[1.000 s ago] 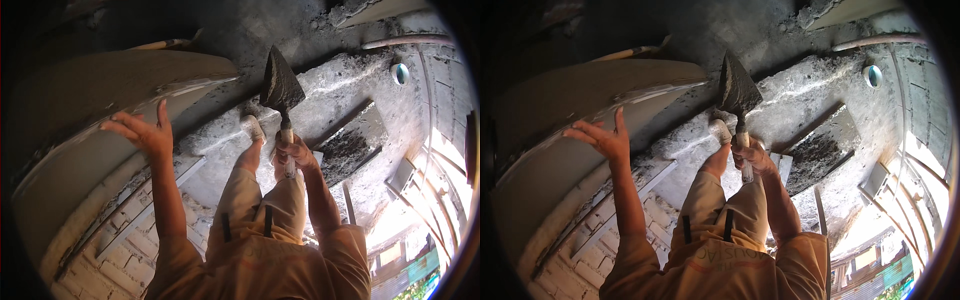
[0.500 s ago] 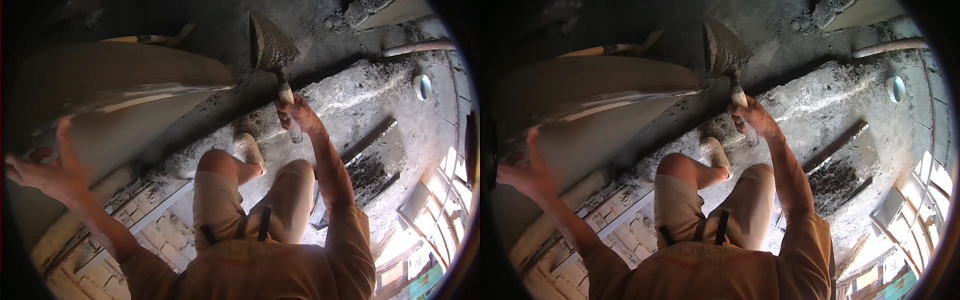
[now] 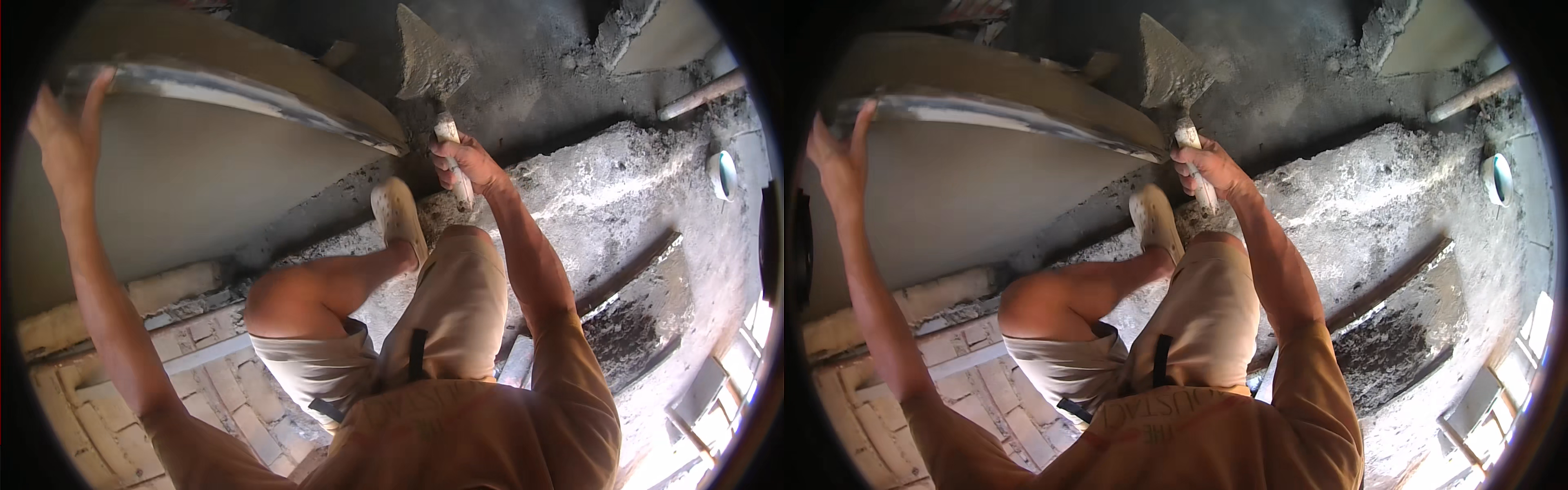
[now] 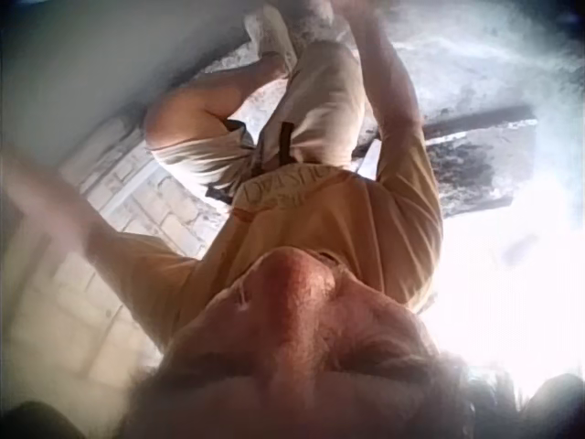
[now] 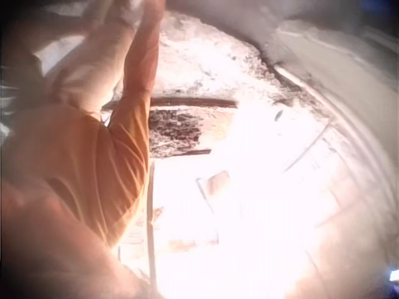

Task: The person plasters a wall corner by scooping mortar with a trowel, holding a wooden guide board along the corner, and tapping the board into place using the trowel handle.

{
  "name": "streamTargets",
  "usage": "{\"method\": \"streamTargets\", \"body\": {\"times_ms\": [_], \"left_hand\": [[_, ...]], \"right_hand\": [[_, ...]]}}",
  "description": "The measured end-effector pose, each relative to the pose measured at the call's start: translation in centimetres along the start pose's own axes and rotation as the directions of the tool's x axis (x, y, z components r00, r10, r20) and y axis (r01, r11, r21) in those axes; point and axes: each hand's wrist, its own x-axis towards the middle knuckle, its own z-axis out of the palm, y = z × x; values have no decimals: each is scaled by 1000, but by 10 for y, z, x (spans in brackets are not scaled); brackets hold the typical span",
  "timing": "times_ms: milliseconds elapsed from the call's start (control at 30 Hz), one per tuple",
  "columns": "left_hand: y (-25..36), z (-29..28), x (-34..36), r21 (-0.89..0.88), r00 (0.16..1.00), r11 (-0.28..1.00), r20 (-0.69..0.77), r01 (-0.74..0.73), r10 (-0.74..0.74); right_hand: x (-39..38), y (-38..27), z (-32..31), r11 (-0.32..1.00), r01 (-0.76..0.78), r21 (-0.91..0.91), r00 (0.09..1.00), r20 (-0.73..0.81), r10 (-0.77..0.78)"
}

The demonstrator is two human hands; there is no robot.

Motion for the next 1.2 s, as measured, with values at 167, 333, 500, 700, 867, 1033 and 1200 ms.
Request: {"method": "streamTargets", "body": {"times_ms": [167, 333, 500, 700, 867, 1033, 1200], "left_hand": [[38, -29, 15, -138, 977, 968, 62, 210, -204], [41, -37, 11, -193, 987, 968, 25, 160, -158], [40, -41, 9, -211, 987, 964, 55, 160, -151], [42, -40, 9, -201, 981, 960, 74, 193, -181], [39, -36, 9, -179, 984, 967, 41, 180, -176], [36, -36, 9, -170, 993, 978, -5, 118, -120], [36, -33, 8, -167, 979, 965, 55, 202, -195]], "right_hand": [[-5, 9, 23, 999, 51, 16, 999, 19, -51], [2, 35, 40, 991, 136, 1, 991, 8, -136], [39, 49, 87, 985, 174, 20, 985, -20, -174], [86, 63, 124, 742, 275, -612, 910, -83, -406], [99, 80, 133, 362, 201, -910, 836, -33, -548], [95, 82, 150, 381, 193, -904, 878, -14, -479], [82, 68, 172, 418, 126, -900, 918, -55, -393]]}}
